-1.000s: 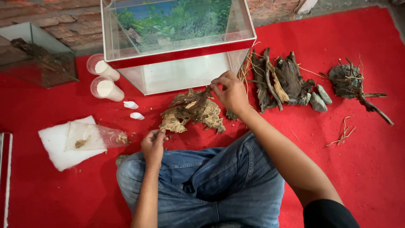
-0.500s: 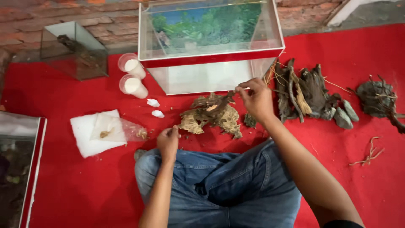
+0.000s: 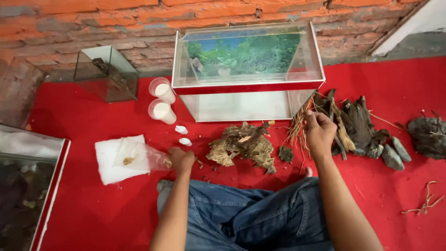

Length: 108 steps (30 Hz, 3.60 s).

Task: The person sits on a red mat and assembles a piece of driftwood with a small green moss-like object using a white adhesive from a small bottle. They apply the adhesive to the wood and press the moss onto it, repeating the process to secure the attachment.

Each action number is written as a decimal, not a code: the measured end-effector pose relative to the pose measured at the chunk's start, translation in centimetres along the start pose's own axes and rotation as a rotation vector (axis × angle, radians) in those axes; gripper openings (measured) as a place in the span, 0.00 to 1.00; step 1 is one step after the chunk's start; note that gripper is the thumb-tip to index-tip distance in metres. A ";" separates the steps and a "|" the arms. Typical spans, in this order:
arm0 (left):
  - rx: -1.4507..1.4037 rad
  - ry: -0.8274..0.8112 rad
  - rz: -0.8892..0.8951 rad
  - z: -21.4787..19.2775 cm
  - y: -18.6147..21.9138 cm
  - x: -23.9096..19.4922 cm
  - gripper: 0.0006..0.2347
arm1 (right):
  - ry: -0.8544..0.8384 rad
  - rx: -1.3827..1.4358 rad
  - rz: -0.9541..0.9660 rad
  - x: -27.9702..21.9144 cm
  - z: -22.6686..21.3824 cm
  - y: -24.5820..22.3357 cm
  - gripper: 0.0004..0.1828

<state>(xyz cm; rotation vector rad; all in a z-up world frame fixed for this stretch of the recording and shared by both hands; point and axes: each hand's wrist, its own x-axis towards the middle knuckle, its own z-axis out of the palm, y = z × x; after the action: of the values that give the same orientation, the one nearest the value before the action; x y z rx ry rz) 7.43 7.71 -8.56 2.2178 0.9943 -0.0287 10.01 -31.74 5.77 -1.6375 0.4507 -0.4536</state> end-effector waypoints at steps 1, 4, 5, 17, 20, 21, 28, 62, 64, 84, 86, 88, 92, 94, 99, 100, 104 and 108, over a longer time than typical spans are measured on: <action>-0.005 -0.003 -0.003 0.4 0.3 0.4 0.25 | -0.002 -0.005 -0.003 0.2 0.0 -0.1 0.07; -0.078 0.150 0.042 -0.4 1.6 0.6 0.29 | -0.016 -0.019 0.001 0.2 0.5 -0.3 0.07; -0.080 0.107 0.058 -1.4 2.7 -0.1 0.31 | -0.029 -0.024 0.001 0.2 0.7 -0.3 0.06; -0.096 0.074 0.093 2.4 0.1 4.0 0.11 | -0.063 -0.079 0.014 -1.0 1.4 -1.5 0.07; -0.459 0.141 0.048 2.6 0.2 4.0 0.13 | -0.089 -0.090 0.029 -0.8 1.4 -0.9 0.08; -0.659 0.168 0.040 2.9 0.3 4.2 0.14 | -0.091 -0.095 0.036 -0.5 1.3 -0.5 0.09; -0.581 0.143 0.048 -2.1 3.7 -0.3 0.23 | -0.121 -0.057 0.023 0.3 0.9 1.6 0.08; -0.633 -0.346 0.888 -5.9 24.8 -20.3 0.19 | -0.474 0.977 0.340 -7.0 2.5 -7.7 0.13; -0.640 -0.351 0.908 -6.0 25.1 -20.5 0.20 | -0.437 1.051 0.368 -6.1 2.7 -7.2 0.13; -0.356 -0.274 0.567 -6.0 16.8 -16.9 0.18 | -0.146 0.466 0.150 -1.3 2.5 -2.8 0.10; -0.369 -0.247 0.590 -5.9 16.7 -16.7 0.17 | -0.142 0.441 0.128 -1.3 2.5 -2.8 0.10; -0.380 -0.222 0.615 -5.5 16.5 -16.5 0.16 | -0.135 0.417 0.105 -1.2 2.5 -2.7 0.11; -0.398 -0.187 0.618 -4.8 16.1 -16.2 0.13 | -0.132 0.371 0.028 -0.9 2.8 -2.0 0.10; -0.398 -0.176 0.619 -4.9 16.2 -16.3 0.13 | -0.133 0.359 0.013 -0.9 2.9 -2.2 0.10; -0.426 -0.207 0.579 -5.5 16.7 -16.6 0.13 | -0.119 0.321 -0.001 -1.0 3.0 -2.8 0.09; -0.425 -0.206 0.578 -5.4 16.6 -16.6 0.13 | -0.121 0.321 0.000 -0.9 3.1 -2.5 0.09; -0.422 -0.190 0.625 -5.1 16.4 -16.2 0.13 | -0.122 0.321 -0.004 -0.7 3.3 -1.9 0.09; -0.422 -0.184 0.632 -5.0 16.3 -16.1 0.13 | -0.124 0.312 0.010 -0.4 3.5 -1.5 0.08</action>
<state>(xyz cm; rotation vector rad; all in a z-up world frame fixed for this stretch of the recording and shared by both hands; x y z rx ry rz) 5.64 -7.28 9.40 1.9924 0.1481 0.2357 11.59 -28.44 6.83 -1.3522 0.2794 -0.3911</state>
